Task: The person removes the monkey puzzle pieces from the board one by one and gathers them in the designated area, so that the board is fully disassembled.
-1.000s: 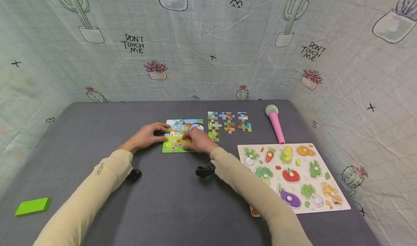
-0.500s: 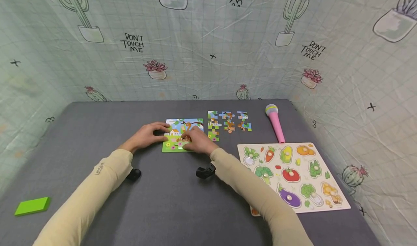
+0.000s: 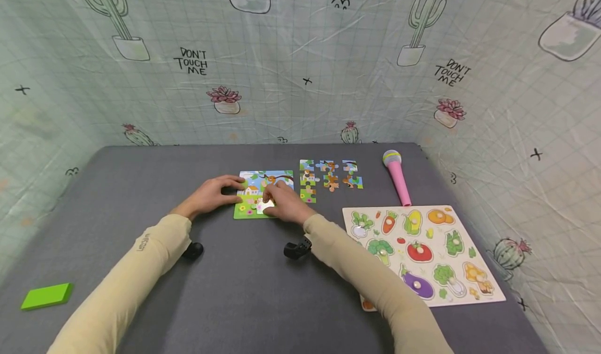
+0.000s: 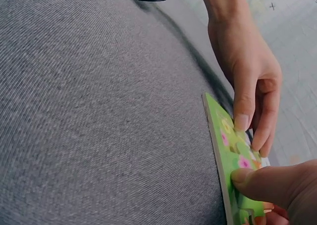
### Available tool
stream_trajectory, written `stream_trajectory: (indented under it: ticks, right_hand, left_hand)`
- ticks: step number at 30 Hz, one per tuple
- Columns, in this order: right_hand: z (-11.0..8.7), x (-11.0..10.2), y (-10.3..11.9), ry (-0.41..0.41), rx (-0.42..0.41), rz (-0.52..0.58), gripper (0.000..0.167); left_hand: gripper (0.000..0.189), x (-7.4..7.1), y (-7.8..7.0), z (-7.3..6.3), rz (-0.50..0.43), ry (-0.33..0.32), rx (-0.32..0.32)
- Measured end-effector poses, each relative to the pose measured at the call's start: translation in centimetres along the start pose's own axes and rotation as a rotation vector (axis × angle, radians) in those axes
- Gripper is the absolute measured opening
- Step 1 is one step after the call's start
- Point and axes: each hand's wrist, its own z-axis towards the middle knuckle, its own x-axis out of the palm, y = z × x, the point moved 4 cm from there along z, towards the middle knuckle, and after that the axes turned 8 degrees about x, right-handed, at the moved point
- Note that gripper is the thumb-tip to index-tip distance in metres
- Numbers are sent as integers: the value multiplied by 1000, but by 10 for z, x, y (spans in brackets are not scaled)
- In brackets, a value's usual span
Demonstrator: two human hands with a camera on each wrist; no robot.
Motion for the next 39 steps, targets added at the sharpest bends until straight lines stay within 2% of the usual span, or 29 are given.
stream_trajectory:
  ticks: [11,18,22,27,32,35,39]
  right_hand:
    - [0,1,-2,-24,-11,7,23]
    - [-1,1,-2,-16,-43,18,10]
    - [-1,0,-4,-25,-49,50,9]
    - [-5,-5,-10,0,-40,180,17]
    - [-11,-13,-16,39,35,353,25]
    - [-15,-19,-21,26,104,419,24]
    - [-22,-27,-31,-11,158,447,21]
  left_hand:
    - [36,0,4,2,11,6,2]
    - [36,0,3,3,8,8,5]
    - [36,0,2,2,10,11,1]
    - [36,-1,2,2,20,19,-1]
    - [36,-1,0,2,21,22,0]
    - [36,-1,-1,1,19,21,9]
    - [36,-1,-1,1,24,21,11]
